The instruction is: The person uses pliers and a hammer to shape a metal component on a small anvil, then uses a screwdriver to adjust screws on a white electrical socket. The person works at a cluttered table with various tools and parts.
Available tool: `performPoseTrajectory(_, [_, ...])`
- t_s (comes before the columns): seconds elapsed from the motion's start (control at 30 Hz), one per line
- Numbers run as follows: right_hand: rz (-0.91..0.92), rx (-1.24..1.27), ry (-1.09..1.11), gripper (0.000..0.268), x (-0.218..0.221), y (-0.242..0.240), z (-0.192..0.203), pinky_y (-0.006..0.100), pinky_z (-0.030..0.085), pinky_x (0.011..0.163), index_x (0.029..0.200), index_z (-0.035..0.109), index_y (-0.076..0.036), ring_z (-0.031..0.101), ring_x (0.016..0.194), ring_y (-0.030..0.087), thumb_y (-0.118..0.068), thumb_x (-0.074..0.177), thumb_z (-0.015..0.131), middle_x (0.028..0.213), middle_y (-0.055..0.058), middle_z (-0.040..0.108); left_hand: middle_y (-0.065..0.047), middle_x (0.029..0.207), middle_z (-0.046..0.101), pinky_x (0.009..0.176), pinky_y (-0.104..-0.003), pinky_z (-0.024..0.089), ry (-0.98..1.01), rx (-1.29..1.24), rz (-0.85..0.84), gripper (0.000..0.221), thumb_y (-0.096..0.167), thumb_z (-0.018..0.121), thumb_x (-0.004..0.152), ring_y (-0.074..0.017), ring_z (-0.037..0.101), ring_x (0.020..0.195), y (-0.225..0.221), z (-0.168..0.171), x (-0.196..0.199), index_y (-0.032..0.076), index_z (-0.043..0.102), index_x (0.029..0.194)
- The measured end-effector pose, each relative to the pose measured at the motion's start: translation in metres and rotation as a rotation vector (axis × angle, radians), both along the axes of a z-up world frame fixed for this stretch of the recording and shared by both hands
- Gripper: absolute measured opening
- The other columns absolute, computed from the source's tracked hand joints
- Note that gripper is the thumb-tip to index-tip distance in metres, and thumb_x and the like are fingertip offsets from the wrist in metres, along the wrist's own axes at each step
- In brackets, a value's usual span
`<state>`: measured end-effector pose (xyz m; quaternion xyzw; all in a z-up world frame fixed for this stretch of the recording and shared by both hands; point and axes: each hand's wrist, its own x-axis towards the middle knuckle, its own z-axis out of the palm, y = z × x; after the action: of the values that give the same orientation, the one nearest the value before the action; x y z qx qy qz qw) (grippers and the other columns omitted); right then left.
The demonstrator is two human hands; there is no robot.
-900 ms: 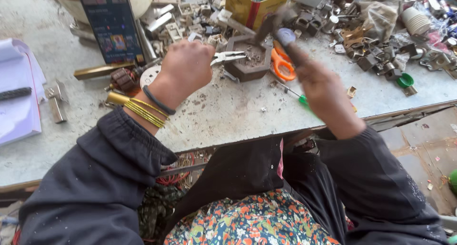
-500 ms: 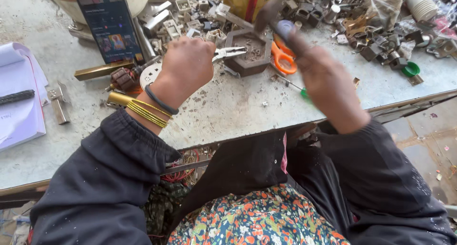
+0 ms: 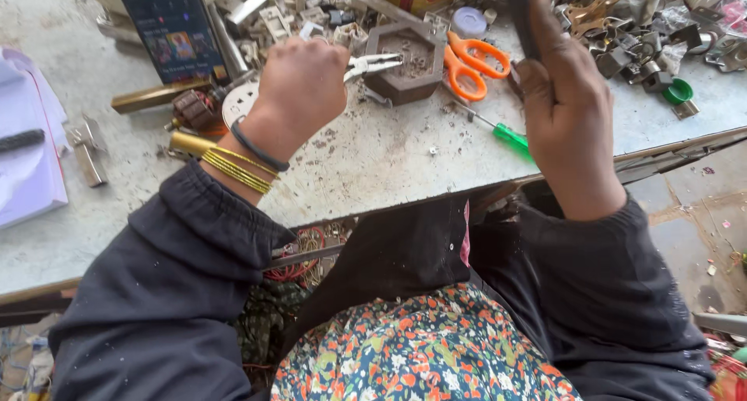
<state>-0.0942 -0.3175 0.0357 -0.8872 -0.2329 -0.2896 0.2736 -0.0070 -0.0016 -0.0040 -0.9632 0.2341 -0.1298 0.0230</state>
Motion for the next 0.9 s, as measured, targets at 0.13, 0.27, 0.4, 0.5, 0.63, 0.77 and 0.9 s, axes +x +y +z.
performPoseTrajectory(0.13, [-0.073, -0.048, 0.213, 0.015, -0.003, 0.017, -0.014, 0.044, 0.053, 0.080, 0.121, 0.067, -0.006, 0.069, 0.093, 0.034, -0.010, 0.109, 0.057, 0.108, 0.014, 0.067, -0.009, 0.073, 0.068, 0.059, -0.037, 0.055, -0.124, -0.006, -0.011, 0.014, 0.007, 0.057, 0.083, -0.0229, 0.066, 0.068, 0.000, 0.005, -0.006, 0.007, 0.071, 0.083])
performPoseTrajectory(0.27, [-0.094, -0.182, 0.187, 0.048, -0.009, 0.027, -0.016, 0.052, 0.045, 0.085, 0.149, 0.055, -0.014, 0.064, 0.093, 0.036, -0.014, 0.101, 0.060, 0.107, 0.016, 0.065, -0.008, 0.073, 0.069, 0.059, -0.036, 0.055, -0.132, 0.000, 0.003, 0.014, 0.006, 0.061, 0.080, -0.0222, 0.067, 0.070, 0.009, 0.008, -0.006, 0.009, 0.073, 0.084])
performPoseTrajectory(0.4, [-0.144, -0.103, 0.365, 0.051, -0.012, 0.024, -0.021, 0.043, 0.050, 0.083, 0.154, 0.050, -0.022, 0.064, 0.097, 0.035, -0.018, 0.104, 0.059, 0.109, 0.016, 0.064, -0.009, 0.073, 0.069, 0.056, -0.036, 0.053, -0.213, -0.055, -0.027, 0.015, 0.014, 0.068, 0.073, -0.0237, 0.067, 0.070, 0.021, -0.004, -0.003, 0.010, 0.075, 0.086])
performPoseTrajectory(0.5, [-0.120, -0.026, 0.378, 0.052, -0.013, 0.023, -0.029, 0.043, 0.049, 0.085, 0.154, 0.050, -0.020, 0.064, 0.098, 0.036, -0.016, 0.103, 0.059, 0.110, 0.018, 0.063, -0.007, 0.071, 0.068, 0.053, -0.035, 0.050, -0.343, -0.079, -0.049, 0.017, 0.015, 0.070, 0.070, -0.0214, 0.064, 0.065, 0.016, -0.007, 0.002, 0.013, 0.075, 0.086])
performPoseTrajectory(0.63, [0.031, 0.124, 0.240, 0.051, -0.009, 0.024, -0.044, 0.042, 0.049, 0.098, 0.155, 0.050, -0.016, 0.065, 0.117, 0.035, -0.012, 0.105, 0.060, 0.127, 0.021, 0.064, -0.004, 0.068, 0.066, 0.051, -0.034, 0.047, -0.227, -0.061, -0.038, 0.010, 0.010, 0.064, 0.082, -0.0188, 0.061, 0.061, -0.002, -0.010, 0.011, 0.010, 0.072, 0.088])
performPoseTrajectory(0.77, [0.008, 0.141, 0.291, 0.050, -0.007, 0.019, -0.048, 0.041, 0.048, 0.097, 0.154, 0.050, -0.017, 0.065, 0.113, 0.033, -0.013, 0.106, 0.061, 0.122, 0.020, 0.065, -0.003, 0.072, 0.066, 0.058, -0.035, 0.048, -0.236, -0.001, -0.018, 0.016, 0.007, 0.061, 0.085, -0.0193, 0.062, 0.068, -0.013, -0.011, 0.010, 0.014, 0.072, 0.093])
performPoseTrajectory(0.9, [-0.073, 0.107, 0.348, 0.051, -0.008, 0.020, -0.043, 0.040, 0.049, 0.093, 0.155, 0.050, -0.019, 0.064, 0.101, 0.033, -0.015, 0.105, 0.060, 0.109, 0.018, 0.064, -0.003, 0.078, 0.067, 0.068, -0.039, 0.048, -0.265, 0.042, -0.007, 0.024, 0.009, 0.063, 0.085, -0.0219, 0.062, 0.080, -0.013, -0.005, 0.001, 0.015, 0.071, 0.107])
